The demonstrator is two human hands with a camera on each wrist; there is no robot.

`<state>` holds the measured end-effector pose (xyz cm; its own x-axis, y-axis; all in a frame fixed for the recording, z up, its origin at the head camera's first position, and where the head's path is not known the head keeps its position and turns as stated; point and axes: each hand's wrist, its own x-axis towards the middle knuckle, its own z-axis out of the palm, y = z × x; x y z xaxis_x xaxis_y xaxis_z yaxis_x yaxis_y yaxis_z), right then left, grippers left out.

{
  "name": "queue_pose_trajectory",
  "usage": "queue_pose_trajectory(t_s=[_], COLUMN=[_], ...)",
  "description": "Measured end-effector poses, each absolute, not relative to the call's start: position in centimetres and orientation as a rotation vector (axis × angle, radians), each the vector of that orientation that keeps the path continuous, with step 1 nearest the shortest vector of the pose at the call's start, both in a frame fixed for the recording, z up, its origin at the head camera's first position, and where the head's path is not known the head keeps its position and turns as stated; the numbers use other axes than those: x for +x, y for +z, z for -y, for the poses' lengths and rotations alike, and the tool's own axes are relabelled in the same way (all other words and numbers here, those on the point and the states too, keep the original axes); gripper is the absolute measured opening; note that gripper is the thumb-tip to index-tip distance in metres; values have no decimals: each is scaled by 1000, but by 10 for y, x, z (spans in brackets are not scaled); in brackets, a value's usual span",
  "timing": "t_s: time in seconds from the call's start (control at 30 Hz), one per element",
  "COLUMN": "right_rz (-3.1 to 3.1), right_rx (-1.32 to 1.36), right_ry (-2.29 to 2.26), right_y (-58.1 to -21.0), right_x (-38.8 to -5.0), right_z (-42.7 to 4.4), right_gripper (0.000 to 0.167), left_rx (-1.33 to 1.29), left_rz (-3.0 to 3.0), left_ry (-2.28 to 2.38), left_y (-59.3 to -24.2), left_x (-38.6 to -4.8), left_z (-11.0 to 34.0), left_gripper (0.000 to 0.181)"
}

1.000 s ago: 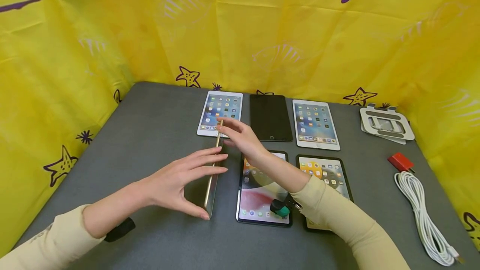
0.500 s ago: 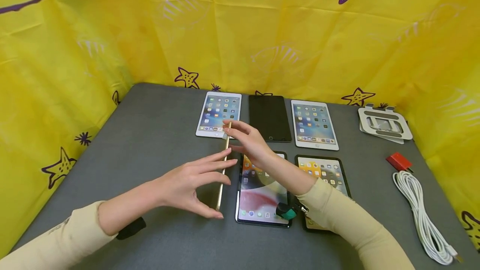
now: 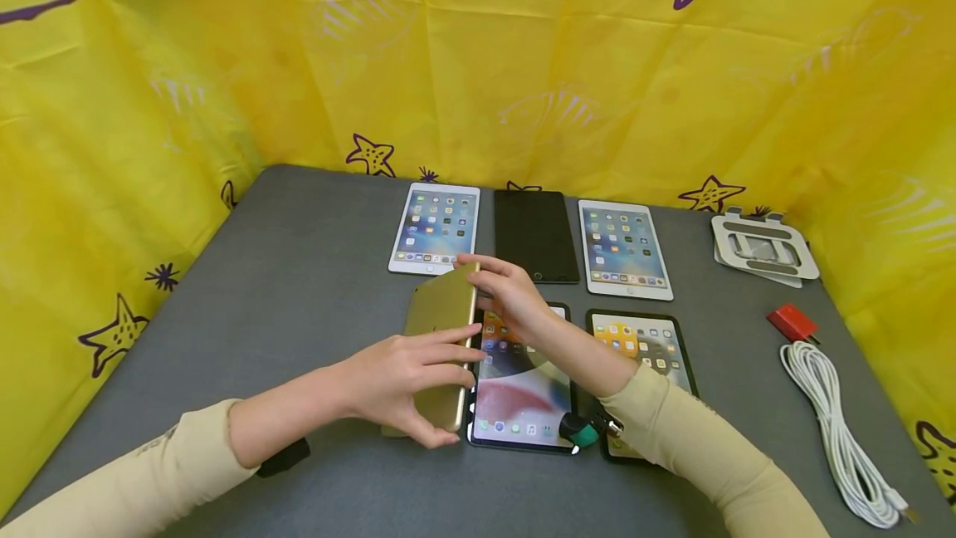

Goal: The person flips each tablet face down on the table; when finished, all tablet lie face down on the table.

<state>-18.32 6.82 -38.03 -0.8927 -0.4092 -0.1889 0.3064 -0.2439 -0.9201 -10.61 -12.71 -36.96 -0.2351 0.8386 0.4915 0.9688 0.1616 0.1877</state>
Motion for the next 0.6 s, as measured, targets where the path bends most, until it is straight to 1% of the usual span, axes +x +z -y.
queue_pose_trajectory(t_s=[0.27,0.43,0.6], right_rz=[-1738,-1965,-2251], right_rx=[-74,-153,-261], right_ry=[-2029,-1856,-1583], right_y=[-390,-395,-403], right_x=[-187,-191,-197], right_z=[-72,-73,-70], right_gripper=[38,35,33], left_rx=[-1784,-1804,-1826], left_rz=[2162,2219,2285], left_ry=[-535,-531,-489], left_y=[-382,-389,-398], left_x=[-105,-104,-102], left_z=[125,127,129], left_gripper=[50,46,43])
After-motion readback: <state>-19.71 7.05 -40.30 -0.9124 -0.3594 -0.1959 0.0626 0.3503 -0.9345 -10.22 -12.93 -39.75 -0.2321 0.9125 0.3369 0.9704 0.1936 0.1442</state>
